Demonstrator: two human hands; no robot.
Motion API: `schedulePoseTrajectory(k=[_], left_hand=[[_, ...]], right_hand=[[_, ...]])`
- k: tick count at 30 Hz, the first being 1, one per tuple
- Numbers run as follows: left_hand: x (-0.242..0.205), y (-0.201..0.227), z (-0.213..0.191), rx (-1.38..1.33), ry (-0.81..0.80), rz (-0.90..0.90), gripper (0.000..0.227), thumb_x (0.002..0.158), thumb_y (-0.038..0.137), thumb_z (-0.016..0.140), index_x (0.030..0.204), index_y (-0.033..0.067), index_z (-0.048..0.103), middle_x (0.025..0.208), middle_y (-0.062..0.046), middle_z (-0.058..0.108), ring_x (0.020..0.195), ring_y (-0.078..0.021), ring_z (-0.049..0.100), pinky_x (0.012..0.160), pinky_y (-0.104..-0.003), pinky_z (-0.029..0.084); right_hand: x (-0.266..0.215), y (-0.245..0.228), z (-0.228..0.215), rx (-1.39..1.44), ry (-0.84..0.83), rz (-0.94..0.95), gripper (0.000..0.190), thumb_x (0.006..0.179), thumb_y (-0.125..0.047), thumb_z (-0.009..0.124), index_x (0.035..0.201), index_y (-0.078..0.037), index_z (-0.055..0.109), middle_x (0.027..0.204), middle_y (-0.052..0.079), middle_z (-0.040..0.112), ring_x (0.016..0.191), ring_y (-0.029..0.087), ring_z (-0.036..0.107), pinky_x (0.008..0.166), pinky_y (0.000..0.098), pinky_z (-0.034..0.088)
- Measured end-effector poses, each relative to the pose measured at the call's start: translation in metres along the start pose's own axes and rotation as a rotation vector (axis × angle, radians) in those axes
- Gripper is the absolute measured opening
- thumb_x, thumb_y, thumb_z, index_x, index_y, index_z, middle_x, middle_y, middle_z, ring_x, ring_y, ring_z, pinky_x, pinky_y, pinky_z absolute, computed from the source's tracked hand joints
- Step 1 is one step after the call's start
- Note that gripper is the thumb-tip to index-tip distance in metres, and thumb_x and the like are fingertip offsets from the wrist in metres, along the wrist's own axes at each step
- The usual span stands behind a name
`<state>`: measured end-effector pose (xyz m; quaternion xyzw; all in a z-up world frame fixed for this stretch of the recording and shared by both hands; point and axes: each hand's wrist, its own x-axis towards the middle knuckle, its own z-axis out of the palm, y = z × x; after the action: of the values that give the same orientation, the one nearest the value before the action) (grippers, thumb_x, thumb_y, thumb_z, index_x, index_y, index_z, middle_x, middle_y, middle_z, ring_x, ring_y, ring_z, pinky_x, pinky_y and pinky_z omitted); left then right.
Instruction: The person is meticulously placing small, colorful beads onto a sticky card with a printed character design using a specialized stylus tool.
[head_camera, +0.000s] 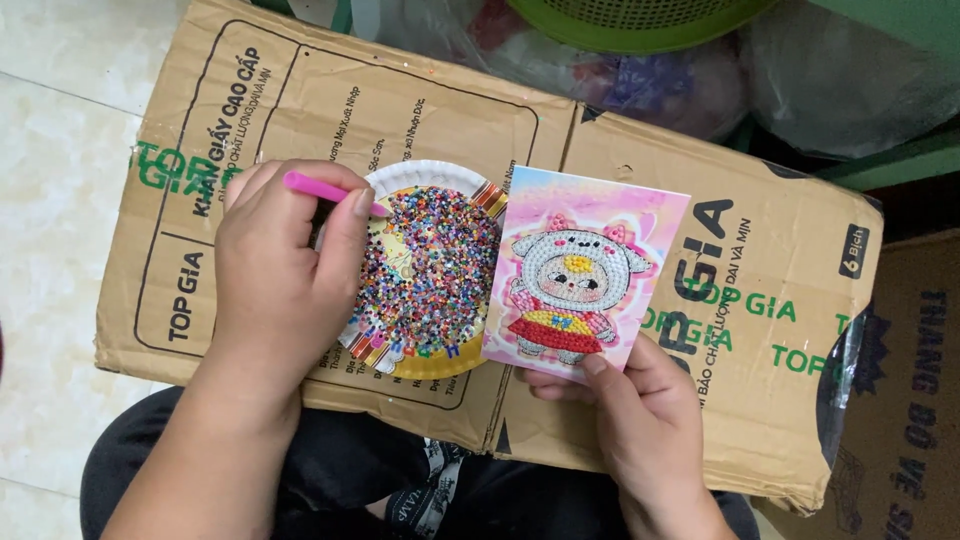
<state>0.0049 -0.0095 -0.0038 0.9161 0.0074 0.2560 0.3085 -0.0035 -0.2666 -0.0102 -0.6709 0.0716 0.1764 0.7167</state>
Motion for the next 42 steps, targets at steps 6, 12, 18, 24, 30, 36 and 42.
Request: schedulePoseTrajectory(k=[6,12,18,24,30,36,42], left_hand=[[0.0,0.004,-0.005,-0.027,0.014,-0.05,0.008,0.098,0.006,0.056,0.091,0.0052,0.06,0.091,-0.006,0.063,0.084,-0.0277,0.056,0.086,-0.041,0.037],[0.004,0.033,-0.014,-0.319,-0.013,-0.295,0.016,0.099,0.006,0.049,0.091,0.002,0.061,0.087,-0.007,0.064,0.078,-0.0153,0.058,0.073,-0.028,0.044],[-0.014,0.067,0.001,-0.493,-0.233,0.112,0.025,0.093,0.018,0.043,0.103,0.0086,0.064,0.099,-0.005,0.066,0.093,-0.0239,0.063,0.094,-0.041,0.044],[-0.028,0.074,0.028,-0.427,-0.239,0.333,0.012,0.091,0.017,0.053,0.1,0.0149,0.06,0.107,0.001,0.065,0.1,-0.0229,0.061,0.099,-0.047,0.036],[-0.025,0.078,0.031,-0.411,-0.194,0.37,0.009,0.09,0.017,0.055,0.095,0.0146,0.061,0.102,0.001,0.067,0.094,-0.022,0.063,0.096,-0.045,0.036],[-0.024,0.076,0.033,-0.411,-0.201,0.371,0.01,0.089,0.014,0.056,0.098,0.0137,0.061,0.104,0.001,0.066,0.096,-0.0222,0.063,0.097,-0.046,0.036],[-0.026,0.075,0.035,-0.417,-0.212,0.346,0.008,0.089,0.015,0.058,0.097,0.0145,0.059,0.105,0.001,0.067,0.099,-0.0212,0.062,0.096,-0.048,0.036]], right_hand=[[-0.001,-0.001,0.001,-0.002,0.003,-0.005,0.023,0.088,-0.006,0.048,0.099,0.01,0.06,0.079,0.029,0.071,0.065,0.036,0.074,0.058,0.0368,0.064],[-0.001,0.0,0.001,0.003,-0.02,-0.044,0.021,0.088,-0.006,0.049,0.098,0.009,0.061,0.078,0.027,0.072,0.065,0.033,0.074,0.06,0.0356,0.064],[-0.001,-0.002,-0.002,-0.033,-0.06,-0.072,0.025,0.089,-0.011,0.052,0.104,0.006,0.063,0.091,0.019,0.071,0.068,0.027,0.073,0.061,0.0321,0.064],[0.001,-0.008,-0.003,-0.155,-0.092,-0.124,0.024,0.089,-0.008,0.049,0.105,-0.001,0.066,0.107,0.01,0.071,0.1,0.017,0.065,0.087,0.031,0.052],[0.001,-0.008,-0.004,-0.134,-0.121,-0.153,0.021,0.092,-0.01,0.049,0.101,-0.002,0.066,0.1,0.007,0.07,0.092,0.014,0.062,0.081,0.0286,0.05],[0.001,-0.007,-0.004,-0.173,-0.103,-0.142,0.021,0.091,-0.009,0.049,0.101,-0.003,0.066,0.099,0.005,0.07,0.09,0.012,0.061,0.08,0.0277,0.049],[0.0,-0.007,-0.005,-0.145,-0.107,-0.134,0.024,0.091,-0.009,0.048,0.107,-0.002,0.065,0.105,0.008,0.07,0.096,0.015,0.063,0.085,0.0305,0.051]])
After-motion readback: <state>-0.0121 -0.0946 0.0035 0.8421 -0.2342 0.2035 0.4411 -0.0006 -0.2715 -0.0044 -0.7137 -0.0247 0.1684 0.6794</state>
